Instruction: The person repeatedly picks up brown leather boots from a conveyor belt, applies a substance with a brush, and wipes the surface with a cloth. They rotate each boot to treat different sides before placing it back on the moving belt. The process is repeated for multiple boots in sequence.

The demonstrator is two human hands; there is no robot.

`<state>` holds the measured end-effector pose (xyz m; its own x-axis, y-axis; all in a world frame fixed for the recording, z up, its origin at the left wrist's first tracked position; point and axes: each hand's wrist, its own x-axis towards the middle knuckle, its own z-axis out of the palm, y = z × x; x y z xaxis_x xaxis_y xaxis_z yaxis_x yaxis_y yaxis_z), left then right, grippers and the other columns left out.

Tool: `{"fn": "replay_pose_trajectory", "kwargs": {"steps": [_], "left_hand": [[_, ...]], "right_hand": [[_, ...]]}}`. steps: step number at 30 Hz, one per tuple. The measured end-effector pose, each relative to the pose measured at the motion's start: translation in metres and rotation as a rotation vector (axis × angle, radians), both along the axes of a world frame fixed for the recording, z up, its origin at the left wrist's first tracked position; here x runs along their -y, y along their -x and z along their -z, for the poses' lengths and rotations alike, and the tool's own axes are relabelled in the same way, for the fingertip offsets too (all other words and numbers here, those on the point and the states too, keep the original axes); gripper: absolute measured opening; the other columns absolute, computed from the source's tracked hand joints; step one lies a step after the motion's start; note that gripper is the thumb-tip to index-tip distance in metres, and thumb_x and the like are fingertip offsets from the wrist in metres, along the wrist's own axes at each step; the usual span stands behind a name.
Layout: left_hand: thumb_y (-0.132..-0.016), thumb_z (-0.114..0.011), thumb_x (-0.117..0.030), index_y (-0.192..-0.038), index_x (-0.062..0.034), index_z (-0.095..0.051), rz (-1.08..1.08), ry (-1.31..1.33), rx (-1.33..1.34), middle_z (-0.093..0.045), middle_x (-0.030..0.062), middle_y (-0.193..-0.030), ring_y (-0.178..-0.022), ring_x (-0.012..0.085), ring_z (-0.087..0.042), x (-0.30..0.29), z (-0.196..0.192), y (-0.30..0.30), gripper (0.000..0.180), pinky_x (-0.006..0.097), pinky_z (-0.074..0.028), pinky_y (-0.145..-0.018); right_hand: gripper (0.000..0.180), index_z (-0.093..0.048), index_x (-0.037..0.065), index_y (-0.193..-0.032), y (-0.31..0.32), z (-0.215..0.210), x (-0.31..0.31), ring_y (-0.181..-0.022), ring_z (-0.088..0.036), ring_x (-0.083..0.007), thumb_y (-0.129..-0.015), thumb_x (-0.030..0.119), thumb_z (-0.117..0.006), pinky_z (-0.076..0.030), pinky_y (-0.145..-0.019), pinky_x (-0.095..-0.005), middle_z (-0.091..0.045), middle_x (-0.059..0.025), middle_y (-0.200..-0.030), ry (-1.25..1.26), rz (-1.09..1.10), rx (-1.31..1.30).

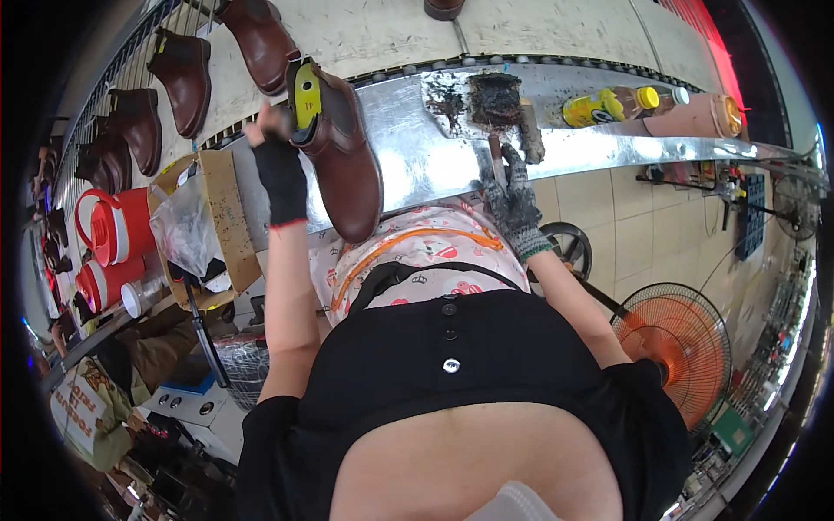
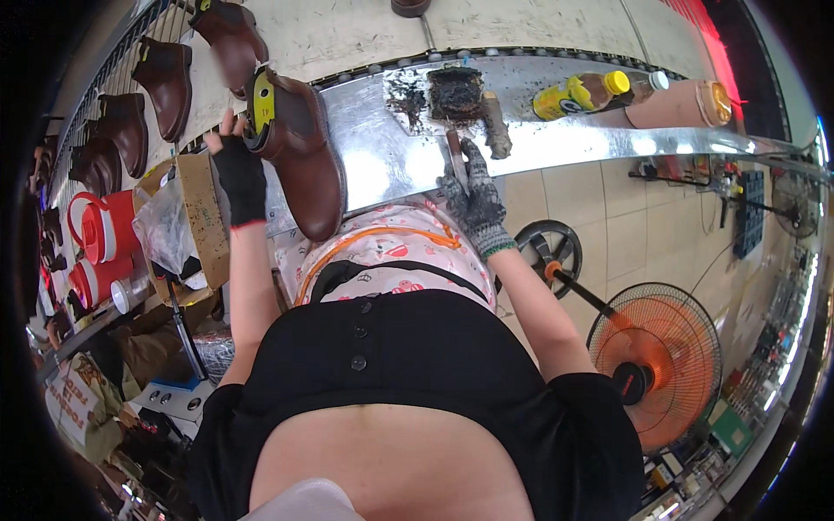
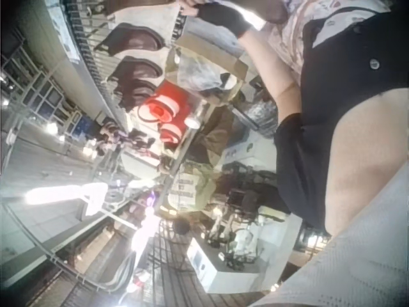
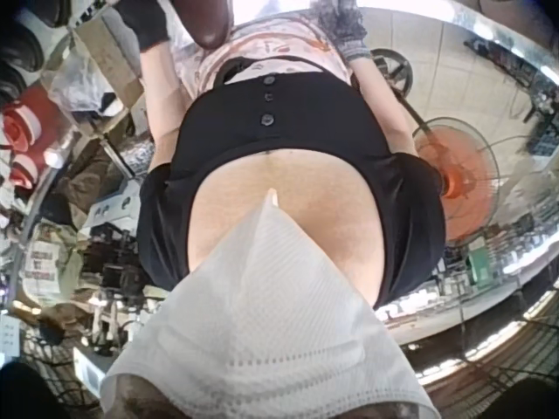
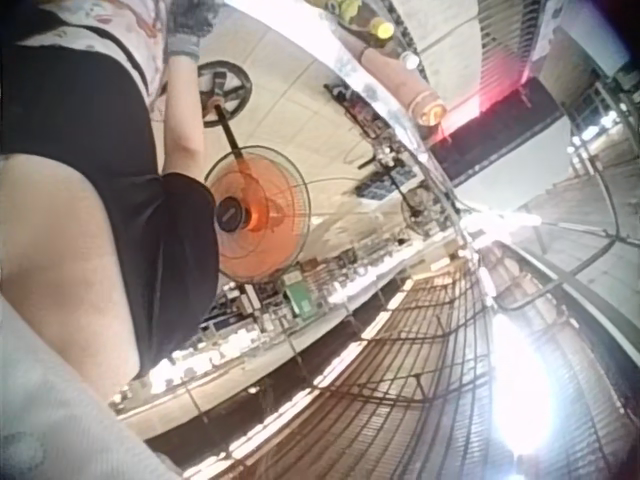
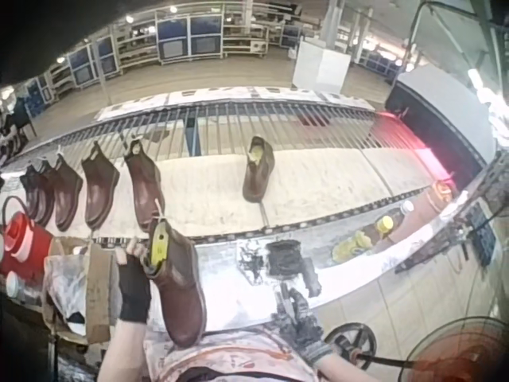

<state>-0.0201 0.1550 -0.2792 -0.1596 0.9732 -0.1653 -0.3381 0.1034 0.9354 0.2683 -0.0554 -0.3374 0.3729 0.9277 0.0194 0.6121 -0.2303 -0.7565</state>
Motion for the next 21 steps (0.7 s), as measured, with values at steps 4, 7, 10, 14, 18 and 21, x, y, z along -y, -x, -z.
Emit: {"fn": "replay_pose_trajectory", "kwargs": {"steps": [4, 7, 10, 14, 18, 21], "left_hand": [[-0.091, -0.019, -0.064, -0.130, 0.0018, -0.041, 0.418, -0.043, -0.021, -0.055, 0.0162, -0.119, -0.103, 0.0223, -0.054, -0.060, -0.010, 0.003, 0.079, 0.032, -0.041, -0.092], [-0.089, -0.022, -0.067, -0.119, 0.0047, -0.052, 0.541, 0.044, -0.022, -0.062, 0.0128, -0.106, -0.094, 0.0183, -0.057, -0.090, -0.003, -0.006, 0.083, 0.027, -0.043, -0.085], [-0.084, -0.021, -0.074, -0.095, 0.0048, -0.061, 0.796, 0.036, -0.064, -0.064, 0.0140, -0.090, -0.088, 0.0204, -0.058, -0.094, -0.013, -0.026, 0.089, 0.027, -0.043, -0.083], [-0.079, -0.023, -0.079, -0.073, 0.0025, -0.061, 0.923, -0.035, 0.025, -0.061, 0.0141, -0.071, -0.082, 0.0227, -0.057, -0.118, 0.012, -0.016, 0.090, 0.028, -0.043, -0.079], [-0.079, -0.024, -0.079, -0.068, 0.0005, -0.060, 0.766, -0.004, -0.051, -0.061, 0.0122, -0.070, -0.074, 0.0224, -0.057, -0.096, -0.014, -0.017, 0.088, 0.029, -0.043, -0.075], [-0.082, -0.021, -0.076, -0.066, -0.0008, -0.059, 0.893, -0.338, 0.047, -0.058, 0.0115, -0.070, -0.072, 0.0220, -0.053, -0.090, -0.026, -0.005, 0.086, 0.028, -0.040, -0.071]], "right_hand": [[0.058, -0.032, -0.001, -0.135, 0.010, -0.033, 0.008, -0.086, -0.060, -0.0201, -0.087, 0.017, -0.058, -0.049, -0.071, -0.0318, -0.055, -0.0176, -0.109, 0.074, 0.217, -0.453], [0.055, -0.031, 0.002, -0.136, 0.010, -0.025, 0.002, -0.068, -0.057, -0.0120, -0.088, 0.013, -0.056, -0.048, -0.055, -0.0251, -0.058, -0.0107, -0.092, -0.013, 0.270, -0.615], [0.055, -0.029, 0.006, -0.138, 0.018, -0.050, -0.006, -0.062, -0.052, -0.0084, -0.089, 0.008, -0.053, -0.046, -0.053, -0.0246, -0.058, -0.0055, -0.084, 0.015, 0.275, -0.701], [0.058, -0.025, 0.010, -0.141, 0.017, -0.034, -0.003, -0.059, -0.050, -0.0077, -0.089, 0.006, -0.051, -0.045, -0.051, -0.0238, -0.058, -0.0057, -0.083, -0.051, 0.226, -0.733], [0.064, -0.016, 0.015, -0.143, 0.024, -0.049, -0.002, -0.061, -0.054, -0.0086, -0.090, 0.005, -0.048, -0.045, -0.051, -0.0229, -0.061, -0.0079, -0.085, -0.056, 0.245, -0.964], [0.061, -0.015, 0.014, -0.142, 0.031, -0.051, 0.003, -0.055, -0.056, -0.0103, -0.092, 0.011, -0.050, -0.045, -0.044, -0.0235, -0.063, -0.0113, -0.082, -0.042, 0.305, -1.074]]}}
